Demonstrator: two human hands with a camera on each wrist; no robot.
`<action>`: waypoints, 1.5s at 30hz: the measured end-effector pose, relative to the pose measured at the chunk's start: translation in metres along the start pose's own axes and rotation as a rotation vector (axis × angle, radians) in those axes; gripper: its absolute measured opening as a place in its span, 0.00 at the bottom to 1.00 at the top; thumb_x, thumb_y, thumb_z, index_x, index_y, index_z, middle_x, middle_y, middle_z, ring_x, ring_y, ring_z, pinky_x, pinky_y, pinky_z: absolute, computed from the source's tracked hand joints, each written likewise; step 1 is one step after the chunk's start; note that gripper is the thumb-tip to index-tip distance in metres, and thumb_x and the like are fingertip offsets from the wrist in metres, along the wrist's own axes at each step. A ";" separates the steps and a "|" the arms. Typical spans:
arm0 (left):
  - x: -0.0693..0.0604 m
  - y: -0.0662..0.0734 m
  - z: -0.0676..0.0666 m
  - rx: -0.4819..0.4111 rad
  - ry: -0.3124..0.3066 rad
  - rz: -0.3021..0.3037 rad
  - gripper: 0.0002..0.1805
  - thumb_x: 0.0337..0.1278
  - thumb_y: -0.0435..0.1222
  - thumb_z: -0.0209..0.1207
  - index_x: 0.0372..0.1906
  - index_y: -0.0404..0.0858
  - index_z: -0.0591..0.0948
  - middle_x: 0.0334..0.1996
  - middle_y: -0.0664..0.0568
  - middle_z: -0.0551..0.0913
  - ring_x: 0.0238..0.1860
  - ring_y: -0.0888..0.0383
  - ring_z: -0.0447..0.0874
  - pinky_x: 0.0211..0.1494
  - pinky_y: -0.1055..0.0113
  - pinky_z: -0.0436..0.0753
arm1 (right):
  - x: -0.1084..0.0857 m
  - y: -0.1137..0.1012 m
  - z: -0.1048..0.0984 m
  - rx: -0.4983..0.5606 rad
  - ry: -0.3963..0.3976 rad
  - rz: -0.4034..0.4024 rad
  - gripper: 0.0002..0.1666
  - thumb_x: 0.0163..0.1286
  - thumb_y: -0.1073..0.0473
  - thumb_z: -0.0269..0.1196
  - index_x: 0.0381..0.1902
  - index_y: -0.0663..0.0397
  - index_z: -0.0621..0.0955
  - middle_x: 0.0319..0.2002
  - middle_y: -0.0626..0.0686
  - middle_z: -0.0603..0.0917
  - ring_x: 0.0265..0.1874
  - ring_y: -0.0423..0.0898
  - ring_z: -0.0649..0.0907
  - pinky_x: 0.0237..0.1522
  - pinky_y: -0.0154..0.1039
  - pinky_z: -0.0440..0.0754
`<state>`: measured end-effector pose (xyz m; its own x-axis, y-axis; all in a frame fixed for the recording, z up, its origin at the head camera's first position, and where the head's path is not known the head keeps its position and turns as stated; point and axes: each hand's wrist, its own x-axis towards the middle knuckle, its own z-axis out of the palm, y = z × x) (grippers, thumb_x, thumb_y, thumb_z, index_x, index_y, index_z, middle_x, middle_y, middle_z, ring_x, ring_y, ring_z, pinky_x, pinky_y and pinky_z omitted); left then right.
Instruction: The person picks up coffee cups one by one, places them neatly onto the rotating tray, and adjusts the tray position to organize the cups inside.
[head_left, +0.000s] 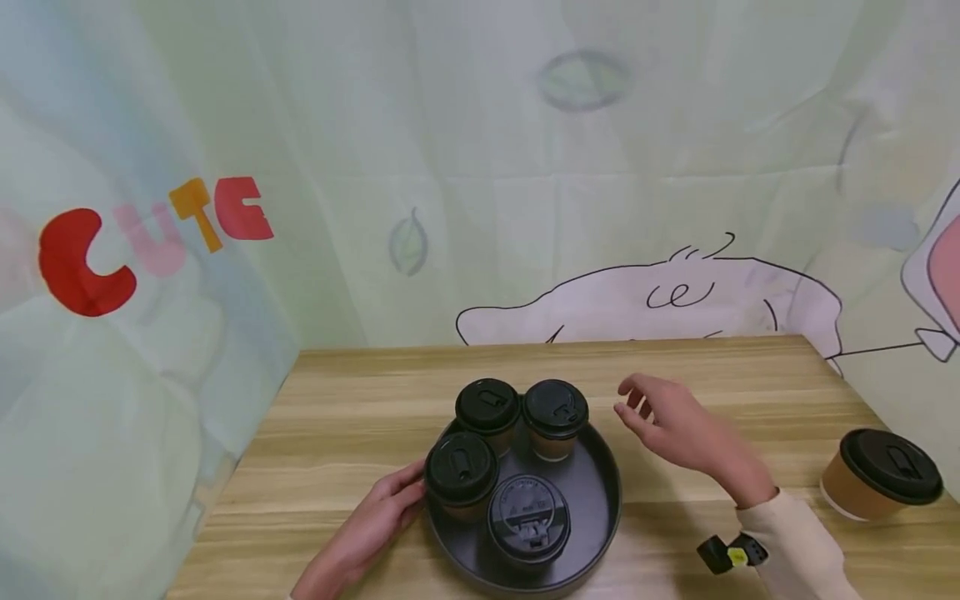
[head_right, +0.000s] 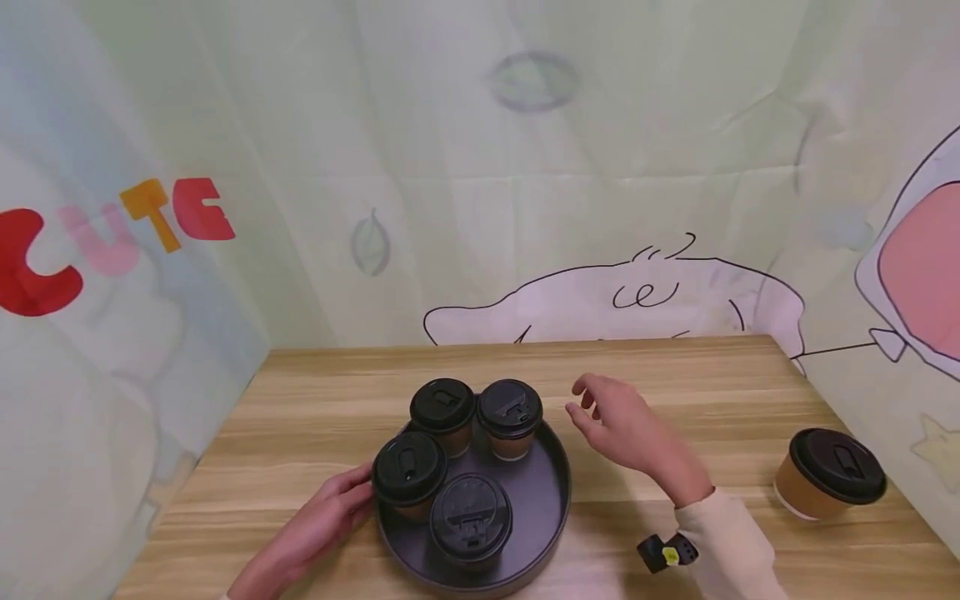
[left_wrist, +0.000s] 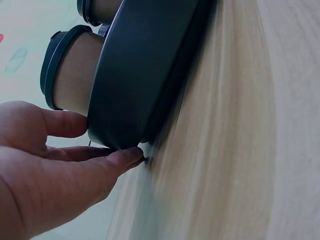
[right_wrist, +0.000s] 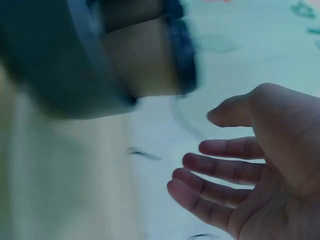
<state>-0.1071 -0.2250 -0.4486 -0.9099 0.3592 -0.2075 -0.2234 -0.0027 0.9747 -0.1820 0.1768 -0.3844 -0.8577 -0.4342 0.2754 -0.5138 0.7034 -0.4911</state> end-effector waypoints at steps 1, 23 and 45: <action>0.000 0.000 0.000 0.004 0.004 -0.007 0.31 0.83 0.32 0.40 0.78 0.18 0.49 0.79 0.26 0.47 0.79 0.36 0.46 0.79 0.46 0.55 | 0.001 0.007 0.006 0.027 -0.023 0.016 0.10 0.77 0.59 0.64 0.47 0.61 0.82 0.35 0.47 0.84 0.33 0.41 0.83 0.34 0.40 0.84; -0.001 0.003 0.000 0.006 0.013 -0.050 0.33 0.83 0.35 0.41 0.78 0.19 0.49 0.79 0.26 0.47 0.79 0.35 0.46 0.79 0.43 0.55 | 0.009 0.027 0.064 0.302 -0.151 0.060 0.15 0.83 0.59 0.54 0.57 0.51 0.85 0.52 0.52 0.87 0.54 0.53 0.85 0.56 0.56 0.85; 0.009 0.003 -0.004 0.019 0.012 -0.010 0.31 0.82 0.33 0.40 0.77 0.17 0.51 0.79 0.25 0.49 0.79 0.36 0.48 0.79 0.48 0.57 | 0.001 0.029 0.071 0.272 -0.100 0.039 0.17 0.82 0.60 0.55 0.61 0.52 0.84 0.56 0.53 0.86 0.54 0.51 0.85 0.51 0.48 0.87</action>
<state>-0.1174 -0.2253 -0.4477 -0.9117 0.3483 -0.2178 -0.2257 0.0182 0.9740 -0.1963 0.1574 -0.4569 -0.8634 -0.4727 0.1763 -0.4452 0.5493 -0.7071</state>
